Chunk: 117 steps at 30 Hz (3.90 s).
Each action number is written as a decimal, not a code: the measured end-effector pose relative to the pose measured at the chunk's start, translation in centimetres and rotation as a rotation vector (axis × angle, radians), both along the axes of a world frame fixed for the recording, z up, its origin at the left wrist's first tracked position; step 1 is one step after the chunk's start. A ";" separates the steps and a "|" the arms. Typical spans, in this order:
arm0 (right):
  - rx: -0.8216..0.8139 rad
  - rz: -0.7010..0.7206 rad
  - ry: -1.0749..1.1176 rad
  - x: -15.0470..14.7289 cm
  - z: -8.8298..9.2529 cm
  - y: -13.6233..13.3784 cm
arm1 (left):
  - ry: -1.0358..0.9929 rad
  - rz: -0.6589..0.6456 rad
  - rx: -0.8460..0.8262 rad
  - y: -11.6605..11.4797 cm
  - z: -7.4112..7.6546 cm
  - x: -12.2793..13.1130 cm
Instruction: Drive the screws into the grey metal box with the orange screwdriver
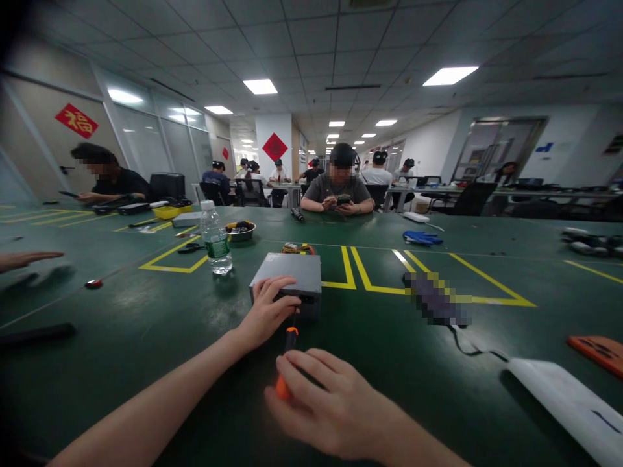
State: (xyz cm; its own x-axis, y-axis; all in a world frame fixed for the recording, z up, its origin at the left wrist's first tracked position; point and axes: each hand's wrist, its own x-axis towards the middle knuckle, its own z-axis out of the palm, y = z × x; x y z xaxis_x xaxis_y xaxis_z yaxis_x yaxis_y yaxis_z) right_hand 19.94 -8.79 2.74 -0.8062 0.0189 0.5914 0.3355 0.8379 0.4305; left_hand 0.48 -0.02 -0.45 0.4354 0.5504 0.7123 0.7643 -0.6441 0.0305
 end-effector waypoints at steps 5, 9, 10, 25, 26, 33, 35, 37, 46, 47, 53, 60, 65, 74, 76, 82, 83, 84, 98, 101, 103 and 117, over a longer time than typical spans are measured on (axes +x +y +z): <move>0.014 0.025 0.128 0.0 -1.4 0.6 | -0.020 0.036 -0.041 0.0 0.1 0.1; -0.030 0.033 0.112 0.3 -1.5 1.0 | -0.027 0.078 -0.047 0.1 0.0 0.5; -0.026 0.030 0.120 0.3 -1.4 1.1 | -0.027 0.088 -0.050 0.1 0.0 0.5; 0.017 -0.124 0.147 0.3 -2.9 2.3 | -0.056 0.146 -0.069 0.3 0.0 1.0; 0.015 -0.138 0.126 0.1 -2.9 2.3 | -0.058 0.146 -0.072 0.3 0.0 1.0; 0.076 -0.109 0.119 -0.1 -2.3 2.4 | -0.066 0.144 -0.072 0.2 0.1 1.0; 0.092 -0.087 0.173 0.1 -2.0 2.6 | -0.068 0.142 -0.073 0.2 0.1 1.0; 0.096 -0.070 0.212 0.2 -1.8 2.8 | -0.072 0.140 -0.076 0.2 0.1 1.0; 0.070 -0.018 0.252 1.3 -1.3 2.5 | -0.085 0.148 -0.094 0.1 0.2 1.1; 0.064 -0.008 0.254 1.7 -1.2 2.5 | -0.084 0.151 -0.095 0.1 0.2 1.1; 0.075 -0.059 0.244 3.6 -1.2 2.3 | -0.076 0.161 -0.106 0.1 0.1 1.0; 0.097 -0.077 0.248 3.8 -1.2 2.6 | -0.076 0.152 -0.099 -0.1 0.3 1.0; 0.088 -0.085 0.238 3.7 -1.3 2.8 | -0.065 0.160 -0.094 0.0 0.4 1.0; 0.084 -0.076 0.258 3.4 -1.2 2.7 | -0.065 0.159 -0.091 0.0 0.3 1.0; 0.069 -0.088 0.265 3.4 -1.0 2.7 | -0.063 0.156 -0.094 0.0 0.4 1.0; 0.054 -0.083 0.288 3.3 -0.9 2.7 | -0.062 0.153 -0.100 -0.1 0.5 1.0; 0.056 -0.082 0.289 3.4 -1.0 2.7 | -0.062 0.154 -0.100 -0.1 0.5 1.0; 0.054 -0.085 0.288 3.4 -1.1 2.7 | -0.063 0.155 -0.099 -0.1 0.4 1.0; 0.026 -0.149 0.331 2.1 -0.9 1.5 | -0.062 0.153 -0.096 0.0 0.3 1.0; 0.061 -0.172 0.160 2.4 -1.1 1.2 | -0.066 0.153 -0.091 0.0 0.3 1.0; 0.075 -0.169 0.070 2.6 -1.2 1.0 | -0.065 0.149 -0.092 0.0 0.3 1.0; -0.046 -0.137 0.065 2.8 -1.7 1.0 | -0.057 0.159 -0.085 0.1 0.3 1.0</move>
State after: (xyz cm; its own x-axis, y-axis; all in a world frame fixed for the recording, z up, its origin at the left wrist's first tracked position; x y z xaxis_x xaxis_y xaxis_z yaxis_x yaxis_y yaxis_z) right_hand 22.74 -7.78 1.05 -0.7539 0.1543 0.6386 0.4742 0.8005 0.3664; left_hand 1.43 0.03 -0.18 0.2983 0.6680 0.6817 0.8517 -0.5087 0.1257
